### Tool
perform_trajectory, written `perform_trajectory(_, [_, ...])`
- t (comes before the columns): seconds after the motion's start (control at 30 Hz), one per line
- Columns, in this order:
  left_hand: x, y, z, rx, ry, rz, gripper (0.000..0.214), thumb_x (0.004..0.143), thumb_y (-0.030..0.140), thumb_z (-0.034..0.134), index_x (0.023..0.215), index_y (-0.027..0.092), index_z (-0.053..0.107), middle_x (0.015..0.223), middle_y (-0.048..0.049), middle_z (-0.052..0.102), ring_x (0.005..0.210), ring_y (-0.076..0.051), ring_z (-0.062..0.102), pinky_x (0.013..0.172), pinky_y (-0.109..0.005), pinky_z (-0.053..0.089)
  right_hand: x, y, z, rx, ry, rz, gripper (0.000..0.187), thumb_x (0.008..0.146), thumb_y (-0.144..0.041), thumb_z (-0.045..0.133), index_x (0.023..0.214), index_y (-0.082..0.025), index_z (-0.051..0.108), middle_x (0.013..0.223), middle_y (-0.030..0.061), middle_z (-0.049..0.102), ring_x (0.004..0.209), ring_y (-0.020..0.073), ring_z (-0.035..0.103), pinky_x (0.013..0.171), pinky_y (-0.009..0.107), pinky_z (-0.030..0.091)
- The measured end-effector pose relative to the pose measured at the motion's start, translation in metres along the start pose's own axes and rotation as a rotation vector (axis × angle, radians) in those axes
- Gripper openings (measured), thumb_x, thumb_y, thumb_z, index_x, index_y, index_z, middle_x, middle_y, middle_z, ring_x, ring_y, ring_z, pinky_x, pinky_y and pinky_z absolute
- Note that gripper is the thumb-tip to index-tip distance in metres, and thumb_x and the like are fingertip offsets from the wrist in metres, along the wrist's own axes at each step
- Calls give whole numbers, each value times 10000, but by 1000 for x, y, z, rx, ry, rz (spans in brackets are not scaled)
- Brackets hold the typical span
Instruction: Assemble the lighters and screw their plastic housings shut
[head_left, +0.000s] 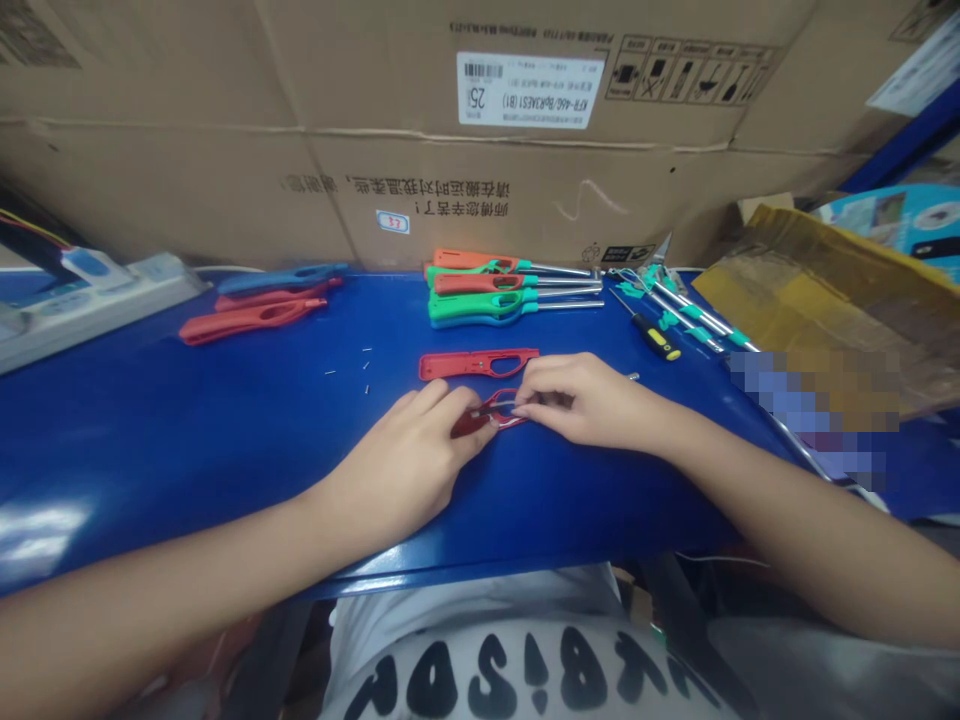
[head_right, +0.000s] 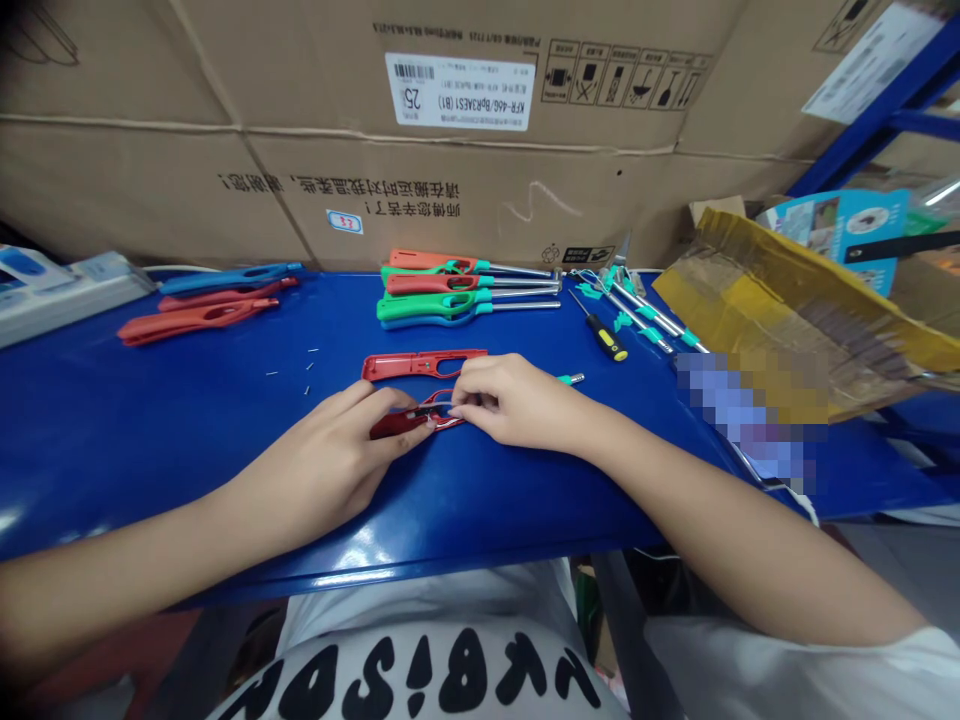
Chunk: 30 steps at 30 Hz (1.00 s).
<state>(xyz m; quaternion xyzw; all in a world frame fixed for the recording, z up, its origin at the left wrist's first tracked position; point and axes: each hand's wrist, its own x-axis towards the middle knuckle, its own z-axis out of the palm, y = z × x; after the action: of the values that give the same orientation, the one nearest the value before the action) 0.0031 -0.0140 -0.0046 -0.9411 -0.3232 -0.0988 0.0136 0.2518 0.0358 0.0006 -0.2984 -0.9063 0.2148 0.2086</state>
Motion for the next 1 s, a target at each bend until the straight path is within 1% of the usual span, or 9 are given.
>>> perform_trajectory(0.1, [0, 0, 0, -7, 2, -5, 455, 936, 81, 517, 1362, 194, 633, 1165, -144, 577, 1022, -278, 525, 864, -434, 541, -1, 0, -1, 22, 9, 20, 91, 901, -130, 639, 833, -144, 698, 774, 8, 623, 624, 86, 504, 602, 211, 404])
perform_trajectory(0.2, [0, 0, 0, -7, -3, -15, 442, 936, 80, 516, 1340, 199, 650, 1163, -140, 579, 1024, -276, 525, 861, -427, 538, -2, 1, -1, 37, -5, 8, 77, 870, -90, 642, 848, -145, 689, 772, -3, 610, 613, 80, 489, 587, 205, 396])
perform_trajectory(0.43, [0, 0, 0, 5, -3, -10, 432, 933, 88, 516, 1322, 202, 663, 1139, -138, 584, 994, -280, 529, 821, -426, 536, -1, 1, -1, 5, -36, -8, 98, 875, -70, 641, 836, -158, 664, 801, 2, 626, 639, 88, 493, 617, 215, 395])
perform_trajectory(0.67, [0, -1, -1, -22, 11, -7, 432, 941, 82, 501, 1328, 194, 660, 1156, -144, 591, 1023, -280, 540, 850, -433, 545, -1, -1, -1, -18, -63, 9, 93, 904, -95, 614, 854, -164, 650, 845, 16, 629, 706, 112, 532, 668, 234, 406])
perform_trajectory(0.83, [2, -5, -1, -42, 27, -1, 428, 978, 99, 447, 1330, 219, 660, 1167, -137, 619, 1035, -273, 568, 876, -454, 563, -3, -5, -8, -5, -127, 3, 84, 905, -116, 586, 925, -174, 642, 895, 20, 633, 689, 112, 506, 659, 239, 402])
perform_trajectory(1.0, [4, -9, 0, -81, 49, 1, 414, 984, 105, 457, 1322, 217, 668, 1192, -138, 648, 1126, -291, 581, 919, -477, 570, -6, -10, -13, -60, -193, 7, 121, 908, -167, 604, 1026, -185, 622, 1026, 36, 649, 761, 126, 550, 681, 250, 417])
